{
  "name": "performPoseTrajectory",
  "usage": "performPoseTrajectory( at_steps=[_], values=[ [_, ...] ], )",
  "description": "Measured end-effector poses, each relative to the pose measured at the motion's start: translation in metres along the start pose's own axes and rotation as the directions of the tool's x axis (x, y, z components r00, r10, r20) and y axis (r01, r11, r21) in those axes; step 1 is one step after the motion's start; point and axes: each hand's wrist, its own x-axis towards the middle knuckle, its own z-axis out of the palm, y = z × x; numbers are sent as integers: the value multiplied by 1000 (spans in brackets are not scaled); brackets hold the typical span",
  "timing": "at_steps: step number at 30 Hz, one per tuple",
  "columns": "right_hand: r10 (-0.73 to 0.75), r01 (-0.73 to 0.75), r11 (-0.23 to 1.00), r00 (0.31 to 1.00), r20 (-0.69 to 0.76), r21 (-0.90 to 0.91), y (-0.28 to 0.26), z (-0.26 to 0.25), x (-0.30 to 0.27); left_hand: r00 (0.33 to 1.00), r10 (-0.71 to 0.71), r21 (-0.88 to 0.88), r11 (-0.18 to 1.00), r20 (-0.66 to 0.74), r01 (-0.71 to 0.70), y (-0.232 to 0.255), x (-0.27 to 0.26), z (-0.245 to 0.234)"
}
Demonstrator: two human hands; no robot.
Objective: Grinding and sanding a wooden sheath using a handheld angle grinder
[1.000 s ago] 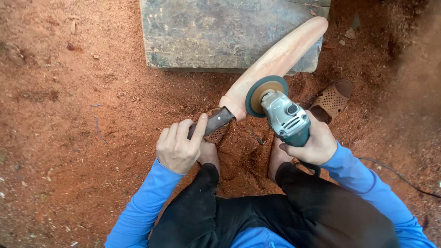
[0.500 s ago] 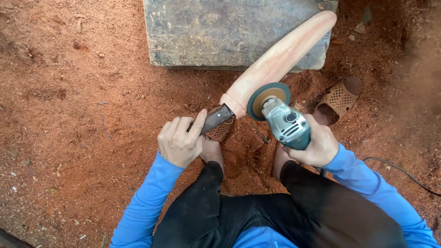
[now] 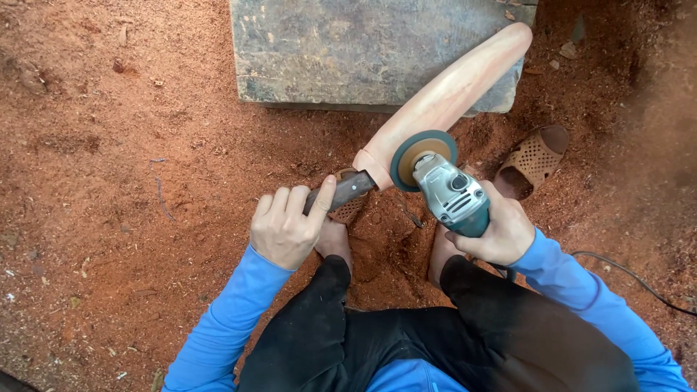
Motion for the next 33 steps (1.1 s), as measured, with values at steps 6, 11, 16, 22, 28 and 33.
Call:
performPoseTrajectory(
  at_steps=[6,11,16,22,28,33],
  values=[
    [22,-22,999,999,24,-28,-5,-1,7,1000,13,32,999,7,-13,2,5,-8],
    [4,-3,999,1000,25,-47,-14,-4,12,1000,28,42,999,-14,-27,3,8,-11],
    [-30,32,998,999,43,-49,-27,-6,25,999,32,55,998,-20,-31,4,8,-11],
    [-66,66,997,998,6,-30,-41,-9,35,988,-24,49,999,151,17,-3,-21,22],
    [-39,37,998,999,-32,-57,-2,-6,19,747,-117,-131,955,654,265,-21,-9,18],
    [-1,-1,996,1000,-25,-84,-7,5,15,647,-111,-165,922,755,351,-21,-4,11]
  ],
)
